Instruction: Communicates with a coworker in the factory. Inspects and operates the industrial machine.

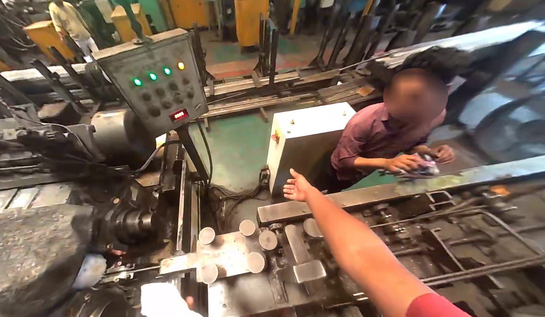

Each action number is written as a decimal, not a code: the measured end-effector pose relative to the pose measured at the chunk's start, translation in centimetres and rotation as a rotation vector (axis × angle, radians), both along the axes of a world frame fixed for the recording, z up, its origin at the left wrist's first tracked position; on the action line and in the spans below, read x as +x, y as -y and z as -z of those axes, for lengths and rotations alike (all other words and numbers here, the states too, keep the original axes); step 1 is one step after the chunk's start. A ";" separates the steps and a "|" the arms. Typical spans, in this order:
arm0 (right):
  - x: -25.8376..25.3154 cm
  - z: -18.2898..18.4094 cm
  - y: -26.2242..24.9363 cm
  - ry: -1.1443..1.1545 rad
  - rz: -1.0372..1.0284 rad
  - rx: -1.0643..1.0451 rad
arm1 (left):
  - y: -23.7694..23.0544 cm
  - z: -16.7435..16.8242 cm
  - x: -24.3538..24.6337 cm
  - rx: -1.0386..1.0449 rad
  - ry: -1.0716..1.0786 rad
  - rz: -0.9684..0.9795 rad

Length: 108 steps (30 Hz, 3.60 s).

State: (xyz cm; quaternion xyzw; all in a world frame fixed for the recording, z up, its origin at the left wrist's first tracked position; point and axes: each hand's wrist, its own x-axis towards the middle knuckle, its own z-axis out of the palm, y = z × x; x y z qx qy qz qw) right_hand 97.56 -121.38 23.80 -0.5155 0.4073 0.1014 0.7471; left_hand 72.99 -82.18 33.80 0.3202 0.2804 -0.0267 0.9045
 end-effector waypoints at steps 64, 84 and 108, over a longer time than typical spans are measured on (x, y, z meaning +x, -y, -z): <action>8.7 24.8 -23.4 -0.726 0.177 0.225 | 5.4 16.4 23.2 2.006 -0.376 0.676; 25.3 16.4 -13.6 -0.384 -0.150 -0.330 | 5.5 16.3 23.4 1.958 -0.475 0.743; 8.4 22.9 -20.2 -0.621 0.190 0.196 | 5.3 16.5 23.4 1.999 -0.465 0.686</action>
